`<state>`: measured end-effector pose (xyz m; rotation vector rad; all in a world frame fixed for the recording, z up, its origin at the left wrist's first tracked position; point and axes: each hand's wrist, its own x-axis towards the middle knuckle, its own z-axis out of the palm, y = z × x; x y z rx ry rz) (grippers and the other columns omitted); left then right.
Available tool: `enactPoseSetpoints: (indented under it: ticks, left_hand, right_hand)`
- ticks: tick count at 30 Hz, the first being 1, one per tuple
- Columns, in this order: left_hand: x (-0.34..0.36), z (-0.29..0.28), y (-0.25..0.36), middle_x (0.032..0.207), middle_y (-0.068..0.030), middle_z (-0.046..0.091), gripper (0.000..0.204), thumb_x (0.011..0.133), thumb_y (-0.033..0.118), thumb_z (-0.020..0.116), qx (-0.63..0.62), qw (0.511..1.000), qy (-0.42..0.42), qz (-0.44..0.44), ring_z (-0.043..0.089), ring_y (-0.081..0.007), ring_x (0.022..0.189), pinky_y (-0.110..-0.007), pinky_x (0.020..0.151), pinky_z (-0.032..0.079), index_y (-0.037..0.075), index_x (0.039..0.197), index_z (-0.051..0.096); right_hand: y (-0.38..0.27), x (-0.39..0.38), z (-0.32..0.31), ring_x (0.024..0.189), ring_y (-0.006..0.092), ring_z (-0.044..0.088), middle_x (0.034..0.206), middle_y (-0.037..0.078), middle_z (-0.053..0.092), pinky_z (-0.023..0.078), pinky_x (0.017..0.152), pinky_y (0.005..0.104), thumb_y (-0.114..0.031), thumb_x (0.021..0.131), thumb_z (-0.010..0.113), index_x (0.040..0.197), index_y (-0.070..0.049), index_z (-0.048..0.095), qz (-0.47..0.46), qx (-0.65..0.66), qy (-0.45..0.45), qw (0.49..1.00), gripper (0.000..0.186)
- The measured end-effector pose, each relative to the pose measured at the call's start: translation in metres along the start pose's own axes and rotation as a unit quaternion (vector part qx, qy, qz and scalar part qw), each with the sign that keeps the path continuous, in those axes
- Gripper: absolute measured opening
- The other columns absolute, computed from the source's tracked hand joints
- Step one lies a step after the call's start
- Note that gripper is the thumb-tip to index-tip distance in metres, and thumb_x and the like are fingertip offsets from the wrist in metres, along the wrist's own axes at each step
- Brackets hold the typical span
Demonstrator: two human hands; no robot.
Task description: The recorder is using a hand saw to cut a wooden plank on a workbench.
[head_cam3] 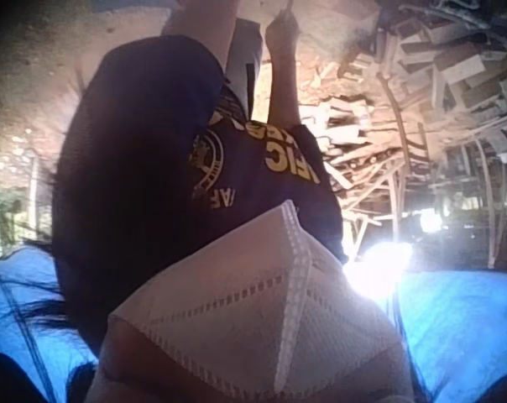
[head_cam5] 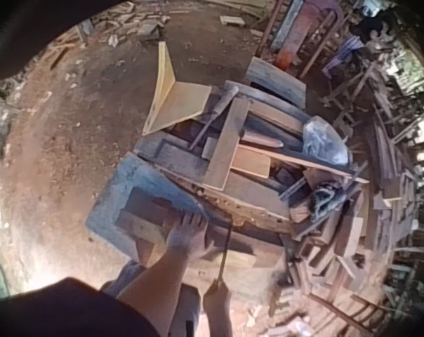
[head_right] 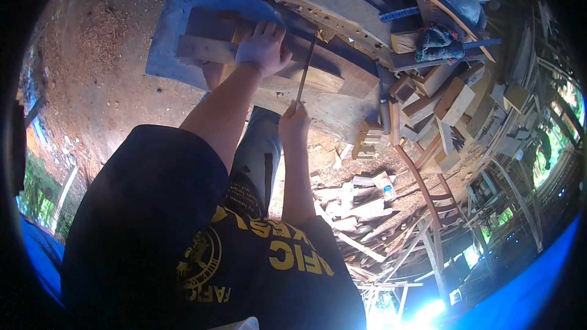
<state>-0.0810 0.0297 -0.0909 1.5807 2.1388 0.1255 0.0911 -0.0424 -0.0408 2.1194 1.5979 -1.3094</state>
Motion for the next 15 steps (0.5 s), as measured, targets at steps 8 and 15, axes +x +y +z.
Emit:
enactPoseSetpoints:
  ticks: [8, 15]
  left_hand:
    - [-0.003, 0.0, -0.005, 0.115, -0.0099, 0.054, 0.046, 0.074, 0.036, 0.059, 0.009, 1.0, 0.021, -0.005, 0.049, -0.0269, 0.115, -0.043, 0.086, 0.047, 0.008, 0.111, 0.057]
    - [-0.004, 0.003, -0.003, 0.115, -0.0093, 0.054, 0.045, 0.074, 0.036, 0.058, 0.023, 1.0, 0.02, -0.004, 0.049, -0.0251, 0.116, -0.041, 0.086, 0.048, 0.009, 0.11, 0.057]
  right_hand:
    - [0.03, -0.005, 0.033, 0.063, 0.0397, 0.06, 0.066, 0.024, 0.058, 0.044, 0.055, 0.0444, -0.021, 0.096, 0.045, 0.092, 0.006, 0.059, -0.086, 0.012, 0.1, 0.991, 0.031]
    - [0.053, -0.011, 0.056, 0.058, 0.0322, 0.063, 0.064, 0.021, 0.059, 0.046, 0.053, 0.039, -0.022, 0.095, 0.048, 0.097, 0.003, 0.061, -0.06, 0.06, 0.123, 0.989, 0.028]
